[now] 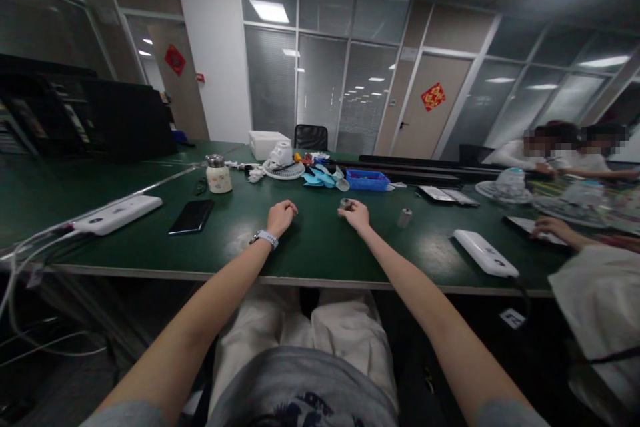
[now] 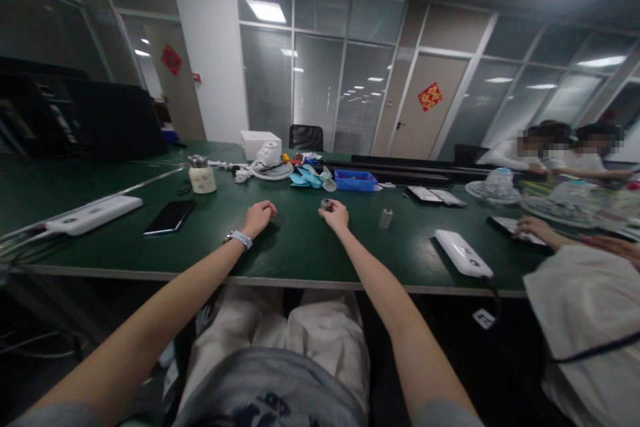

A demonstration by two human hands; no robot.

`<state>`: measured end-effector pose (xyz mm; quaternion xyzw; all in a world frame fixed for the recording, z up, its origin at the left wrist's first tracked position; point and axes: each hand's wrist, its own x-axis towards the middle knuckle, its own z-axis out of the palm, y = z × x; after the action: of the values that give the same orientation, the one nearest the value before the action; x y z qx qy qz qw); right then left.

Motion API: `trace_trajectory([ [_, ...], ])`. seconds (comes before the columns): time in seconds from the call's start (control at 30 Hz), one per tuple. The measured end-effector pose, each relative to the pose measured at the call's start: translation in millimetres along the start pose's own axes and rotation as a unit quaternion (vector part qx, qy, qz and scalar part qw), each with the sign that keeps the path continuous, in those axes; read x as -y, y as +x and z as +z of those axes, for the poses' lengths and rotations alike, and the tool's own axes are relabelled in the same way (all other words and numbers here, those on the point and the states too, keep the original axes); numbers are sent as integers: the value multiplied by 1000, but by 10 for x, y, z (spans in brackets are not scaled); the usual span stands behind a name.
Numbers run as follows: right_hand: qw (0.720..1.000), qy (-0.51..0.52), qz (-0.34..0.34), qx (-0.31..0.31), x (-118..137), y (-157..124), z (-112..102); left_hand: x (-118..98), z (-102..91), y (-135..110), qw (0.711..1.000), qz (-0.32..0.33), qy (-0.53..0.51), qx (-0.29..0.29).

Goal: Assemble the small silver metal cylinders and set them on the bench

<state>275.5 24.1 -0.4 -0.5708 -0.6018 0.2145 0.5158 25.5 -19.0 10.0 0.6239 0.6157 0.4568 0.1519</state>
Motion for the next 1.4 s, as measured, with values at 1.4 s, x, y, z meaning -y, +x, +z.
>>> trace_trajectory([
  [1.4, 988, -85, 47, -117, 248, -95, 72, 39, -78, -15, 977, -43, 205, 30],
])
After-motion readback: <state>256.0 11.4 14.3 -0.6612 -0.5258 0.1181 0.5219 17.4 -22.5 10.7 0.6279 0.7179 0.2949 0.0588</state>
